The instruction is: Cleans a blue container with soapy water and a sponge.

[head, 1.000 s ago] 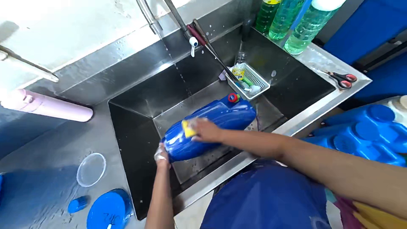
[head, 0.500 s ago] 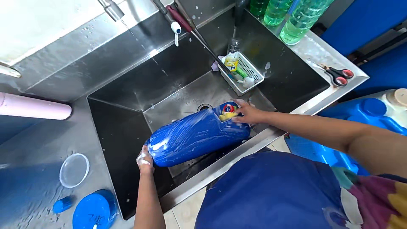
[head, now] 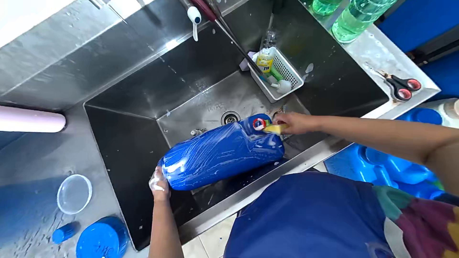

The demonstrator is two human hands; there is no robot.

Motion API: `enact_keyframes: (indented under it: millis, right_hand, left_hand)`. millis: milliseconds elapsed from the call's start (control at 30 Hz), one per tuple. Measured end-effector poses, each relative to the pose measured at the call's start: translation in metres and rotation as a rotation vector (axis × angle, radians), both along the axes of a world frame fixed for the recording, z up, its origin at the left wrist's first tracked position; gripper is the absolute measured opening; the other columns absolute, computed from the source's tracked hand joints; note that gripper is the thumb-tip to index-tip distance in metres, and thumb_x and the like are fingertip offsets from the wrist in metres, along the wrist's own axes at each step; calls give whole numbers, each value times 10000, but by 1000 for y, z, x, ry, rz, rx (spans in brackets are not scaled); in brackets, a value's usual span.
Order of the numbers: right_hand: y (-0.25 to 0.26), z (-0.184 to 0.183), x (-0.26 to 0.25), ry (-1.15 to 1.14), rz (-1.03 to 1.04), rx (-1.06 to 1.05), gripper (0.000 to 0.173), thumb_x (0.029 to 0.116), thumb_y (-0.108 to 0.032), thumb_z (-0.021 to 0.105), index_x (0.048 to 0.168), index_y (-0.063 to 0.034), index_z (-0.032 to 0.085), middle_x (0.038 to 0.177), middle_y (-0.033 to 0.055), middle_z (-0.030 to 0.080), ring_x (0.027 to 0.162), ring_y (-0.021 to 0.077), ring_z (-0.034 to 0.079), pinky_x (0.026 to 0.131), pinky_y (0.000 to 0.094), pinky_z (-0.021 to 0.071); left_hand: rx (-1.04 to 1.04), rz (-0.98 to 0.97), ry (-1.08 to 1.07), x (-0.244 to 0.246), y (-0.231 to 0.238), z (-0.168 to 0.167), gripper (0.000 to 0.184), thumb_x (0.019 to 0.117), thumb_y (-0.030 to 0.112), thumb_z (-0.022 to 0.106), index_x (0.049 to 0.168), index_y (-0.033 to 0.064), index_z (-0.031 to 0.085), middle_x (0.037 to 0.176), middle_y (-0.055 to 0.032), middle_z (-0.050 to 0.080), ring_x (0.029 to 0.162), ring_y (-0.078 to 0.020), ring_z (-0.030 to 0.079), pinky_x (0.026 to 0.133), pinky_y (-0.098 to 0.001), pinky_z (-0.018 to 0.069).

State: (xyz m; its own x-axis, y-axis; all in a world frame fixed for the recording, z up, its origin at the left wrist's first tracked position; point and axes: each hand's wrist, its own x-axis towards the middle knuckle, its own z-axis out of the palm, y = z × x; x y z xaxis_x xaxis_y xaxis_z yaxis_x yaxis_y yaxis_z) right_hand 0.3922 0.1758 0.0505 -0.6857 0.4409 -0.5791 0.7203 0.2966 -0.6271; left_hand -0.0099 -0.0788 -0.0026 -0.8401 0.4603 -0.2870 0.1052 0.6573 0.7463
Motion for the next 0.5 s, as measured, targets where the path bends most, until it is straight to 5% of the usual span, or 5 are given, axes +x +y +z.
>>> enact_keyframes:
  millis: [67, 167, 267, 367, 500]
  right_hand:
    - [20, 3, -4, -39, 100, 95, 287, 911, 69, 683, 1196, 90, 662, 1117, 286, 683, 1073, 437, 657, 976, 587, 490]
    - [45, 7, -33, 126, -82, 219, 285, 933, 84, 602, 1206, 81, 683, 1217, 293, 652, 1153, 434, 629, 1030, 571, 471]
    - [35, -12, -35, 73, -67, 74, 223, 971, 65, 588, 1171, 114, 672, 1213, 306, 646, 1145, 433, 621, 1033, 570, 450]
    - [70, 0, -12, -225, 55, 170, 225, 993, -14, 614, 1180, 101, 668, 1178, 317, 659, 1149, 486, 619, 996, 657, 450]
    - [80, -1, -36, 127, -140, 312, 304, 940, -136, 726, 1138, 91, 685, 1324, 306, 574, 1233, 451, 568, 1060, 609, 440]
  left_hand:
    - [7, -14, -5, -4, 1, -1, 521, 1130, 262, 290, 1329, -143, 549, 1340, -317, 578, 1245, -274, 591, 1087, -420, 434]
    - [3, -27, -11, -6, 4, -3, 531, 1132, 275, 279, 1329, -136, 552, 1337, -305, 583, 1241, -268, 590, 1088, -415, 433]
    - [-160, -147, 131, -8, 3, 13, 483, 1127, 216, 315, 1391, -137, 513, 1427, -343, 520, 1373, -380, 502, 1168, -490, 348]
    - [-352, -419, 455, 8, 29, 59, 487, 1002, 94, 560, 1419, -142, 468, 1436, -428, 437, 1374, -563, 421, 1135, -621, 356]
    - [-229, -1089, 515, 120, 121, 88, 412, 969, 77, 635, 1360, -49, 601, 1449, -301, 518, 1374, -447, 488, 1140, -563, 399]
